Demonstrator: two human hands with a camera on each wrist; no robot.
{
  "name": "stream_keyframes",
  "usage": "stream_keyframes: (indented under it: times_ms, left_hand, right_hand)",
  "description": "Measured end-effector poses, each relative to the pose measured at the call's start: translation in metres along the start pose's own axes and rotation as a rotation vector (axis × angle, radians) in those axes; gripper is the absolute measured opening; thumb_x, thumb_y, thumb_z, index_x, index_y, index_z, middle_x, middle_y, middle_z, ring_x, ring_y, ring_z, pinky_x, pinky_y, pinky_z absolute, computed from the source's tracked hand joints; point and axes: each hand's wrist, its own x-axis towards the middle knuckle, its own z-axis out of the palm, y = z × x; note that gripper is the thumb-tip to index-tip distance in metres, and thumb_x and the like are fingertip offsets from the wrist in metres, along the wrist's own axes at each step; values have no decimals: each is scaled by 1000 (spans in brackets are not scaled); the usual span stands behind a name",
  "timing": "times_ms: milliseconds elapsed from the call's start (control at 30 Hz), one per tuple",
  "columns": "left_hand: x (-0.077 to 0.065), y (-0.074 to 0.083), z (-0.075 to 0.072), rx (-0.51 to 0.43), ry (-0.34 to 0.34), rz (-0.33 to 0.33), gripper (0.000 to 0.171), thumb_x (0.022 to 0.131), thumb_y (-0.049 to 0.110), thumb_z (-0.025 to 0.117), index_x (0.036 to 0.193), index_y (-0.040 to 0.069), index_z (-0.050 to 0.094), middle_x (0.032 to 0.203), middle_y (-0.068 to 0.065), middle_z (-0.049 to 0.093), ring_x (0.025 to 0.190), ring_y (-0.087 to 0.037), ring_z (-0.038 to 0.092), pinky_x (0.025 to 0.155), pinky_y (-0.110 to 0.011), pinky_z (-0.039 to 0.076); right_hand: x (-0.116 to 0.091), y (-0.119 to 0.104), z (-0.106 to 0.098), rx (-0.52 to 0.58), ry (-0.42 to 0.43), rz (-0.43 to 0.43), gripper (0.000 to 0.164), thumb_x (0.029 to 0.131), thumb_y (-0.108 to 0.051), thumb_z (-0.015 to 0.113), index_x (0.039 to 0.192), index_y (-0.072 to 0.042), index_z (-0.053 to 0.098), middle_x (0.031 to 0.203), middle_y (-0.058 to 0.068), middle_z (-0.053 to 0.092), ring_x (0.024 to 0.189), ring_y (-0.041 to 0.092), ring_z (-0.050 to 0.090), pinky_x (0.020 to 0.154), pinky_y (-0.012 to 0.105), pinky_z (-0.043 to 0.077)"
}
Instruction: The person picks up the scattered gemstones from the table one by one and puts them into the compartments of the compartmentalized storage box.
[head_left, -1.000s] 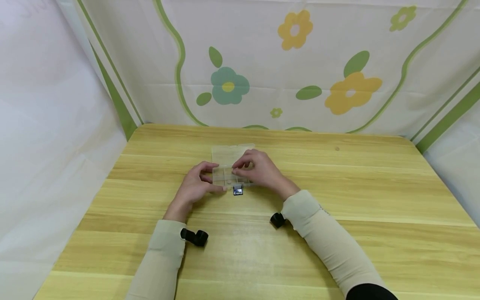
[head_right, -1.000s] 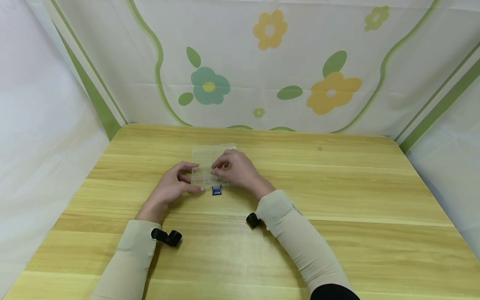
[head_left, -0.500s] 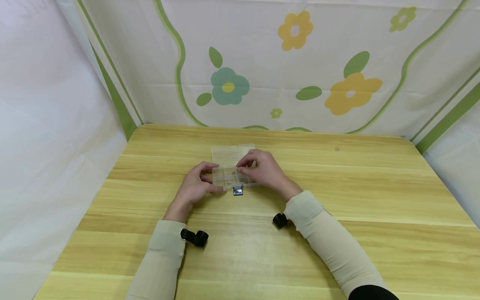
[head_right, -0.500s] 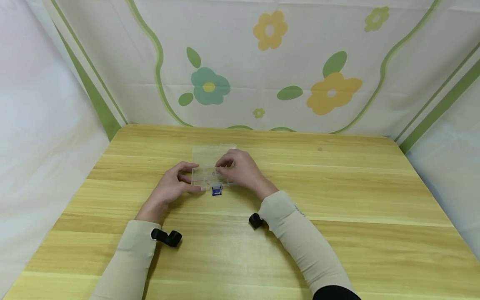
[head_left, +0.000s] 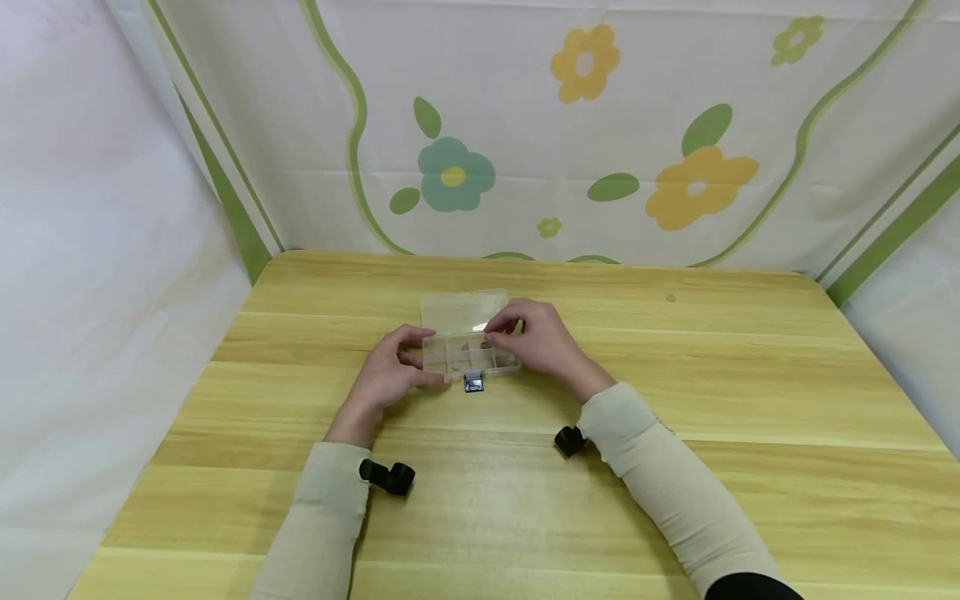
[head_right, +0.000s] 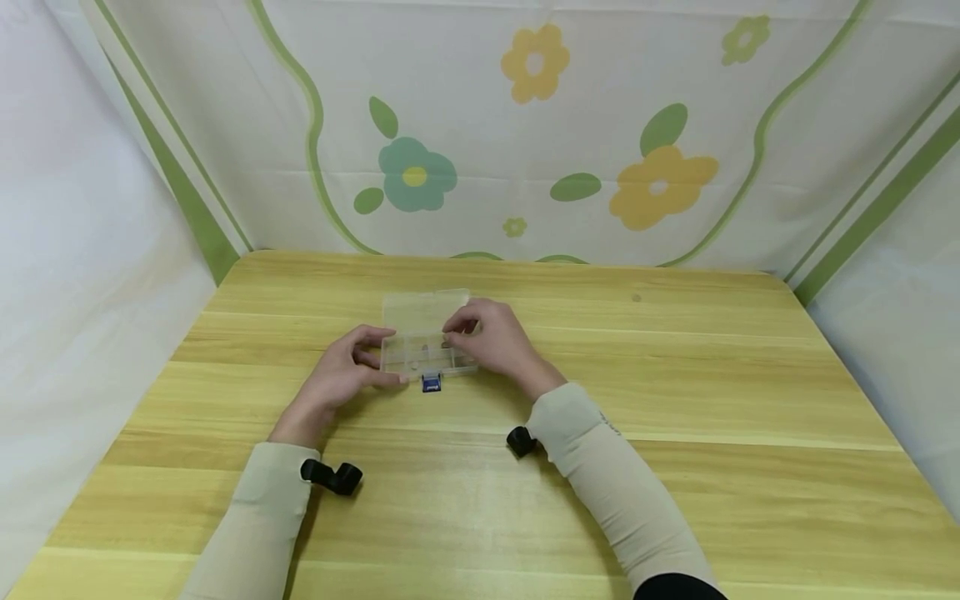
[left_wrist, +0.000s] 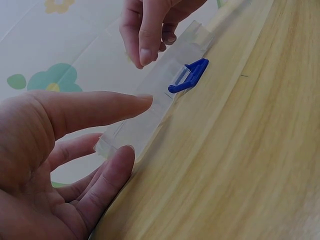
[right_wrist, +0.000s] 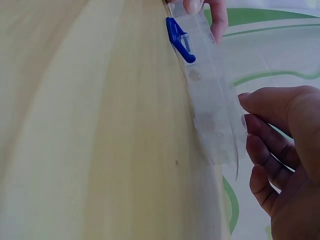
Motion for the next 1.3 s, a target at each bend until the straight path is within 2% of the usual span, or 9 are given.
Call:
stream_keyframes:
  times_ms: [500, 700, 1000, 1300]
  left_hand:
    - [-1, 1, -2, -13, 7, 0, 76, 77, 4, 93, 146, 17, 63, 141, -12, 61, 114, -30, 62, 90, -32, 47]
    - [-2, 1, -1, -12, 2, 3, 76, 78, 6, 94, 146, 16, 63, 141, -13, 60, 114, -30, 61, 90, -33, 47]
    - [-1, -1, 0, -4, 0, 3, 74, 79, 9, 94, 146, 17, 64, 141, -12, 60, 114, -29, 60, 89, -33, 47]
    - [-1, -1, -1, -8, -3, -2, 75, 79, 8, 94, 147, 17, 63, 141, -13, 59, 115, -29, 59, 90, -34, 46]
  right_hand:
    - [-7, 15, -18, 12, 55, 55, 6, 97, -17, 81, 101, -18, 85, 98, -2, 77, 91, 18, 65, 79, 37, 51]
    - [-10, 26, -28, -10, 75, 72, 6, 97, -18, 80, 101, -19, 85, 100, -1, 77, 92, 18, 65, 79, 38, 52]
    - [-18, 39, -47, 3, 114, 141, 7, 98, -23, 81, 101, -19, 85, 102, 2, 77, 93, 20, 65, 79, 36, 50]
    - [-29, 59, -64, -44, 134, 183, 10, 98, -26, 80, 105, -19, 84, 103, 1, 76, 93, 20, 65, 79, 34, 51]
